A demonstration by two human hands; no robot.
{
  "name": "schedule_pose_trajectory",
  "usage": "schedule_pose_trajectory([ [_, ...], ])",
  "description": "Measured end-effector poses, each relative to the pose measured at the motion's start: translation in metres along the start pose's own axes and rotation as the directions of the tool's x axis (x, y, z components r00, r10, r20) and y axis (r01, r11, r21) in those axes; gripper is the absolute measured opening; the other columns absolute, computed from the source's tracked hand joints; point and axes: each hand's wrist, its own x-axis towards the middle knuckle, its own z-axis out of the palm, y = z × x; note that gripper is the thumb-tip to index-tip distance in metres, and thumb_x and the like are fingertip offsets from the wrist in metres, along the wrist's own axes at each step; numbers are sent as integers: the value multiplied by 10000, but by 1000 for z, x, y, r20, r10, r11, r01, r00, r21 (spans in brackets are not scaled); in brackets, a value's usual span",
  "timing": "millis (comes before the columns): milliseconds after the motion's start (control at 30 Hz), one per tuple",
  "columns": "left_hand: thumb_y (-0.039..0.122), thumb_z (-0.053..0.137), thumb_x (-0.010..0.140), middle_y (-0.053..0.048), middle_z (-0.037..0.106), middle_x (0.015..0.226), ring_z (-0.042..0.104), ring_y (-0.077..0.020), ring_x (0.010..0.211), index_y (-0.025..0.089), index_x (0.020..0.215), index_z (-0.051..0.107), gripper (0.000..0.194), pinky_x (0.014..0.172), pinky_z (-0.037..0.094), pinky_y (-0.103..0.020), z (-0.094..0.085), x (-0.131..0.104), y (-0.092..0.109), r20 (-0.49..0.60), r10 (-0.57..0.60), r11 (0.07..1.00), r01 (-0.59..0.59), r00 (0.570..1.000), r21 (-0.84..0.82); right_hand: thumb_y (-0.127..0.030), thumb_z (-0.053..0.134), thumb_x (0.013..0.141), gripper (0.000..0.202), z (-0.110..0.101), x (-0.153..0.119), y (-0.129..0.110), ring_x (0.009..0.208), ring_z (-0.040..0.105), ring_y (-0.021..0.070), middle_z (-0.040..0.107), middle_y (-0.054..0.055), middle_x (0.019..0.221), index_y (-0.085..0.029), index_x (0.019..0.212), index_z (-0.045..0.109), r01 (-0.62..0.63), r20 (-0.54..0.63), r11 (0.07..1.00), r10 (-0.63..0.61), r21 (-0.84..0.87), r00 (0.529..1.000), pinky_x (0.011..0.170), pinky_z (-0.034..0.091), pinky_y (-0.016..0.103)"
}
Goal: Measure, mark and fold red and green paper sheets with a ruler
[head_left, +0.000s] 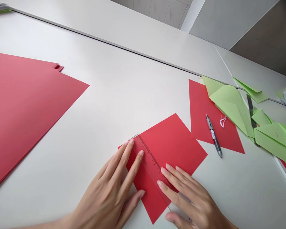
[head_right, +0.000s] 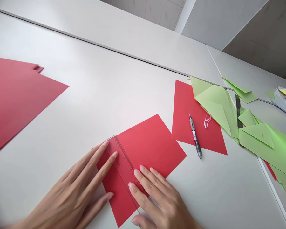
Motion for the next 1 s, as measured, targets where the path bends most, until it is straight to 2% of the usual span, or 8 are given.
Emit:
schedule_pose_trajectory([
  [267,400,334,1002,-229,391,1521,304,-375,1446,6,1492,334,628,1126,269,-416,0,4,-1,0,23,1000,-23,1000,-4,-366,428,1033,389,-1,6,-1,1234,623,286,706,93,1234,-147,1183,712,2,-39,1000,-3,-14,999,904,613,426],
  [1000,384,358,995,-242,344,1542,247,-380,1471,19,1498,319,623,1165,225,-422,1,3,-2,-4,25,1000,-25,1000,-18,-380,405,1044,409,-1,6,-1,1257,604,281,705,92,1235,-155,1190,713,13,-40,1000,-13,-23,999,933,599,424],
])
